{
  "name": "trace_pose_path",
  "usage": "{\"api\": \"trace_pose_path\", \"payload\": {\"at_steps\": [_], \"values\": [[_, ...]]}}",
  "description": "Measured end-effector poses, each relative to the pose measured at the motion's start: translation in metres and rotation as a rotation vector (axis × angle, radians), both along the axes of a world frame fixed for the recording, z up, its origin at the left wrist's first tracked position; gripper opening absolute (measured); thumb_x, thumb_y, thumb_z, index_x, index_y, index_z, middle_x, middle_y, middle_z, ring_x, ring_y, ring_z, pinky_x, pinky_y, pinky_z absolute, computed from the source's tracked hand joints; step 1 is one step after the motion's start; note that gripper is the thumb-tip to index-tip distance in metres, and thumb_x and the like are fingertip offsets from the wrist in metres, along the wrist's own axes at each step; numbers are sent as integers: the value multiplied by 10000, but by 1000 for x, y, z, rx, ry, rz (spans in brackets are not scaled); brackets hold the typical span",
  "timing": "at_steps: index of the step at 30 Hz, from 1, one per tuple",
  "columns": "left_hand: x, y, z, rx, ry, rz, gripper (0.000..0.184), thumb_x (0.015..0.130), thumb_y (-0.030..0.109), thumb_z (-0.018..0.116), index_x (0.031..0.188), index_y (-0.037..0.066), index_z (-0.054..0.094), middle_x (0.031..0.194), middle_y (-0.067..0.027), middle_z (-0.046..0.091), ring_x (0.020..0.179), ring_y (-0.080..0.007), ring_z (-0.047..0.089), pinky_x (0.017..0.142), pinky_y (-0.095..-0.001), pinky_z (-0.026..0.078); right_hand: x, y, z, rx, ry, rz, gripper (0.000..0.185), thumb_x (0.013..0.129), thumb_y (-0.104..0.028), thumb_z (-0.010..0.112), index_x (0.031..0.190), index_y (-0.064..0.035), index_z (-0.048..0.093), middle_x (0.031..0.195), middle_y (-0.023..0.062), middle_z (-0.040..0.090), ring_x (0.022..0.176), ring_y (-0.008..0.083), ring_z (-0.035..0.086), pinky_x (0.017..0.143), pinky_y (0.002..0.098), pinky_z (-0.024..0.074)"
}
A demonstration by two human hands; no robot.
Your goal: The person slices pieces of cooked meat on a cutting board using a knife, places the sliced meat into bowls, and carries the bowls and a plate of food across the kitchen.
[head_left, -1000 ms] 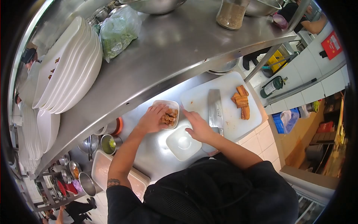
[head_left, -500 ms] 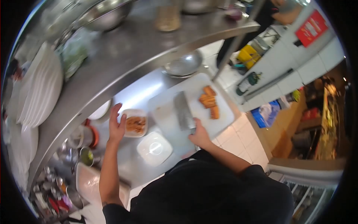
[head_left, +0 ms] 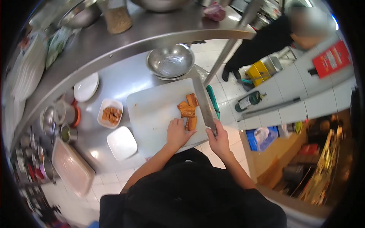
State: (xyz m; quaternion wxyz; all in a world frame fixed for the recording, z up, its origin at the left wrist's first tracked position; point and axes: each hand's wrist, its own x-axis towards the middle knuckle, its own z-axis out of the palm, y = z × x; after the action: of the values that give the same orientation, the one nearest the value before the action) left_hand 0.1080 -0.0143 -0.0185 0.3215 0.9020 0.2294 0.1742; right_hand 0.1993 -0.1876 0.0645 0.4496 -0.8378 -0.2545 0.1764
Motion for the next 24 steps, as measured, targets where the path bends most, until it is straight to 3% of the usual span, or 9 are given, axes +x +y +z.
{"api": "trace_pose_path", "payload": {"at_steps": [1, 5, 10, 12, 13, 15, 17, 20, 24], "values": [[12, -8, 0, 96, 32, 41, 497, 803, 359, 825, 1059, -26, 641, 1031, -206, 629, 1014, -380, 612, 887, -471, 512, 10, -8, -12, 131, -38, 25, 440, 983, -36, 647, 1397, 17, 507, 1176, 147, 677, 1064, 194, 652, 939, 303, 511], [18, -29, -16, 50, 135, 150, 488, 781, 343, 808, 1052, -27, 643, 1035, -200, 629, 1008, -388, 607, 895, -471, 508, 27, -20, -3, 179, 224, 157, 451, 993, -3, 603, 1427, 26, 488, 1228, 160, 672, 1115, 197, 640, 983, 325, 496], [-49, -14, 17, -477, 48, 340, 415, 732, 178, 772, 1084, -13, 658, 1072, -174, 623, 1030, -381, 586, 941, -467, 486, 40, -25, -30, 206, 112, 226, 472, 999, -43, 600, 1445, 24, 460, 1202, 158, 670, 1083, 206, 639, 961, 337, 503], [-83, 1, 22, -264, 112, 351, 421, 729, 162, 776, 1096, -11, 661, 1088, -175, 627, 1046, -385, 584, 955, -465, 485, 34, -28, -30, 183, 77, 273, 491, 1001, -58, 599, 1459, 18, 441, 1189, 157, 672, 1063, 218, 644, 952, 350, 510], [-94, 7, 22, -70, 155, 352, 428, 726, 147, 780, 1108, -9, 665, 1103, -175, 630, 1062, -389, 582, 969, -464, 484, 32, -29, -25, 76, 192, 361, 511, 1000, -73, 596, 1473, 9, 419, 1160, 181, 682, 1031, 269, 668, 932, 386, 518], [-103, 12, 10, -50, 205, 279, 469, 733, 139, 796, 1151, -15, 651, 1150, -181, 624, 1096, -394, 573, 990, -462, 481, 27, -28, -23, -36, 296, 469, 531, 999, -88, 593, 1486, 0, 398, 1130, 205, 692, 1000, 319, 691, 912, 422, 526], [-103, 7, 2, -76, 97, 212, 520, 734, 119, 807, 1202, -18, 627, 1193, -185, 609, 1116, -395, 563, 998, -462, 478, 15, -23, -24, -53, 153, 696, 531, 991, -89, 581, 1482, -18, 392, 1034, 288, 689, 939, 462, 687, 855, 499, 520], [-113, -3, 13, -91, 73, 308, 566, 727, 104, 816, 1237, -25, 606, 1216, -190, 596, 1121, -398, 561, 1010, -457, 474, 2, -10, -12, -151, 130, 819, 518, 982, -103, 583, 1462, -19, 407, 973, 344, 660, 937, 533, 642, 821, 538, 498], [-118, 3, 31, -73, 117, 258, 530, 746, 153, 804, 1215, -9, 616, 1213, -169, 600, 1145, -370, 560, 991, -464, 465, -10, 4, -3, -222, 83, 902, 509, 982, -111, 580, 1454, -20, 414, 946, 354, 654, 948, 537, 629, 828, 559, 487]]}}
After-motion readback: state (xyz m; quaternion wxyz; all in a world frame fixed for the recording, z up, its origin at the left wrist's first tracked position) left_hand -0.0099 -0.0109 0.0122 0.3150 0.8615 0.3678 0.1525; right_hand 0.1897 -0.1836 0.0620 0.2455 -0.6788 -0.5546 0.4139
